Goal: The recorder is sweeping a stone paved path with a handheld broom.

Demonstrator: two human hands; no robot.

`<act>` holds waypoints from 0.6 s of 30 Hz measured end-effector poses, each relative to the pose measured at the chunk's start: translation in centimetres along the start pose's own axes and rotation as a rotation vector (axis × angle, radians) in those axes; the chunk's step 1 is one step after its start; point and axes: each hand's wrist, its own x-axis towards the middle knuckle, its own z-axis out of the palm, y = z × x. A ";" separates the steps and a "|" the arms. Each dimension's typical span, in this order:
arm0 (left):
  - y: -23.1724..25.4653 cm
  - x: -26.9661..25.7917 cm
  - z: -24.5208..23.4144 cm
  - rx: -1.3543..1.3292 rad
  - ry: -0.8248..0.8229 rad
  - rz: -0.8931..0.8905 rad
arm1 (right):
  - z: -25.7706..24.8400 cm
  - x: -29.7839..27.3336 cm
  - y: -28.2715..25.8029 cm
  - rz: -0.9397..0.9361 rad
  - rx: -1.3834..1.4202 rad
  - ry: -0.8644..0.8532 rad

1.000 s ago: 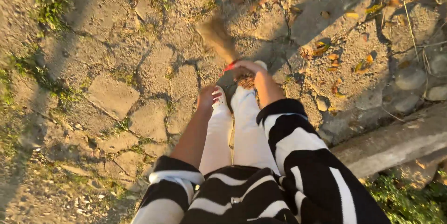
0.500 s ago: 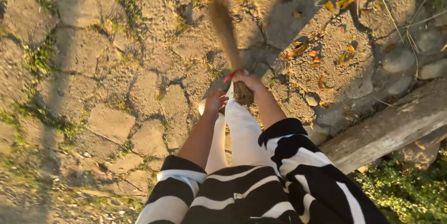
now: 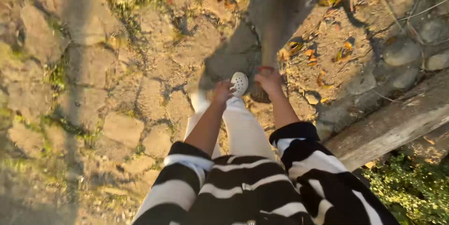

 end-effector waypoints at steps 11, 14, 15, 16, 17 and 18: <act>6.9 4.3 -13.5 -0.072 0.316 0.195 | 18.7 -2.7 -13.8 0.325 0.345 -1.131; 10.0 3.3 -15.5 -0.032 0.228 0.080 | 22.4 4.9 -10.5 0.236 0.447 -1.207; 10.5 2.3 -16.1 -0.019 0.150 0.119 | 23.4 7.8 -7.4 0.121 0.408 -1.180; 10.6 2.3 -16.5 -0.014 0.148 0.113 | 20.7 6.9 -8.5 0.127 0.414 -1.176; 10.7 2.1 -16.9 -0.016 0.132 0.092 | 18.0 5.8 -9.7 0.275 0.614 -0.963; 12.1 3.0 -16.7 -0.017 0.102 0.093 | 14.9 5.7 -12.1 0.391 0.805 -0.734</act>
